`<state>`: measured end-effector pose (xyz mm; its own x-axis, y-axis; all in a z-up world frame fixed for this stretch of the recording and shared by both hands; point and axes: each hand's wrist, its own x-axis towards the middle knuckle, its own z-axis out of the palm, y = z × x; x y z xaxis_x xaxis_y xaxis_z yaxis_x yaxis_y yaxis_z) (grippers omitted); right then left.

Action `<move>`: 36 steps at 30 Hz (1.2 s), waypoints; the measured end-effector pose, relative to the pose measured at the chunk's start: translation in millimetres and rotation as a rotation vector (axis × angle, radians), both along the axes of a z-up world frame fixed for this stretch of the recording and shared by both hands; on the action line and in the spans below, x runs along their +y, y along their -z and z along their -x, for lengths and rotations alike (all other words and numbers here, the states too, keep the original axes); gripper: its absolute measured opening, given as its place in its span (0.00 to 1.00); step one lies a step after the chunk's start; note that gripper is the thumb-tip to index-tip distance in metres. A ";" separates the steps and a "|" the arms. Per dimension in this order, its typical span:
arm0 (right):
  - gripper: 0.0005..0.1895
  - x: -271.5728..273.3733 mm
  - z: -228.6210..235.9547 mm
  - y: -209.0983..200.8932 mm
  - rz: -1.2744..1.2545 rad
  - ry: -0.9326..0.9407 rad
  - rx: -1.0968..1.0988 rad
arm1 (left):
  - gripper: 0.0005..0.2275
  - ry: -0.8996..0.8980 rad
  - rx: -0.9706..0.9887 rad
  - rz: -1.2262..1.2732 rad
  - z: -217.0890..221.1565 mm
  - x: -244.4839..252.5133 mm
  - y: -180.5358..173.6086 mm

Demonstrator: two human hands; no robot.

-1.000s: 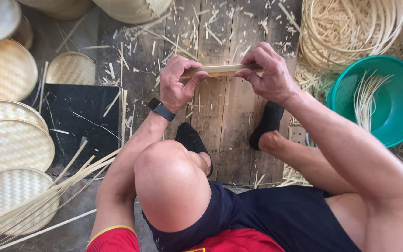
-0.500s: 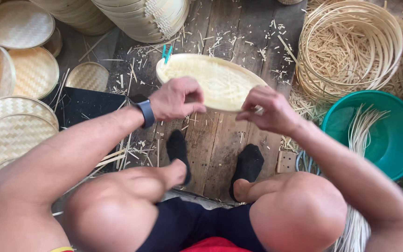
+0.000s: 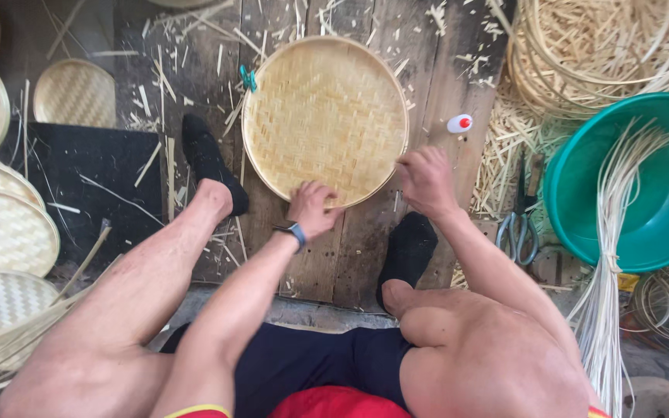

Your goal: The person secures the rim of a circular bamboo tray by hand, using a plastic clip to hold bamboo strips in place and applying glue from a small bottle.

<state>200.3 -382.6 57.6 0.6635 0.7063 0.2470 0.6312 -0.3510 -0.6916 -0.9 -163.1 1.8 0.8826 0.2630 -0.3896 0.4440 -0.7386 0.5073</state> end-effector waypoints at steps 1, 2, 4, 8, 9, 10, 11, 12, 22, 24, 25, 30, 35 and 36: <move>0.04 16.0 -3.4 3.6 0.009 -0.096 -0.082 | 0.14 -0.101 -0.053 0.034 -4.0 -12.2 5.3; 0.06 32.9 -5.6 7.9 0.062 -0.182 -0.125 | 0.15 -0.203 -0.106 0.066 -6.8 -23.4 8.7; 0.11 60.3 -7.2 17.9 0.163 -0.354 -0.211 | 0.14 -0.310 -0.163 -0.005 -7.9 -41.9 11.1; 0.14 90.9 -10.6 35.8 0.271 -0.340 -0.249 | 0.15 -0.360 -0.212 -0.062 -12.3 -43.3 9.9; 0.14 92.7 -9.2 38.5 0.266 -0.309 -0.267 | 0.16 -0.362 -0.202 -0.054 -12.0 -41.9 9.5; 0.15 93.9 -7.8 40.6 0.261 -0.278 -0.285 | 0.16 -0.364 -0.193 -0.046 -11.1 -41.2 9.2; 0.14 95.5 -9.0 42.9 0.251 -0.269 -0.273 | 0.16 -0.364 -0.188 -0.039 -12.9 -41.0 11.0; 0.13 96.5 -9.9 44.6 0.242 -0.261 -0.262 | 0.17 -0.354 -0.177 -0.050 -14.1 -40.4 13.3; 0.18 83.1 0.8 33.0 0.362 -0.294 0.030 | 0.23 -0.098 0.041 -0.117 -14.7 17.1 -8.4; 0.13 65.1 4.1 26.9 0.191 -0.293 -0.124 | 0.23 -0.052 0.063 -0.101 -10.7 23.7 -13.5; 0.11 61.2 5.5 24.5 0.101 -0.294 -0.201 | 0.20 -0.062 -0.078 -0.082 -8.2 23.1 -14.2; 0.14 70.9 5.3 32.4 0.215 -0.203 -0.208 | 0.17 -0.193 -0.333 -0.026 -13.0 -21.0 13.7; 0.15 79.3 3.1 48.5 0.147 -0.160 -0.154 | 0.16 -0.264 -0.222 -0.013 -7.7 -36.5 34.7; 0.15 78.0 7.6 45.5 0.159 -0.164 -0.144 | 0.16 -0.250 -0.255 -0.027 -2.7 -33.7 29.9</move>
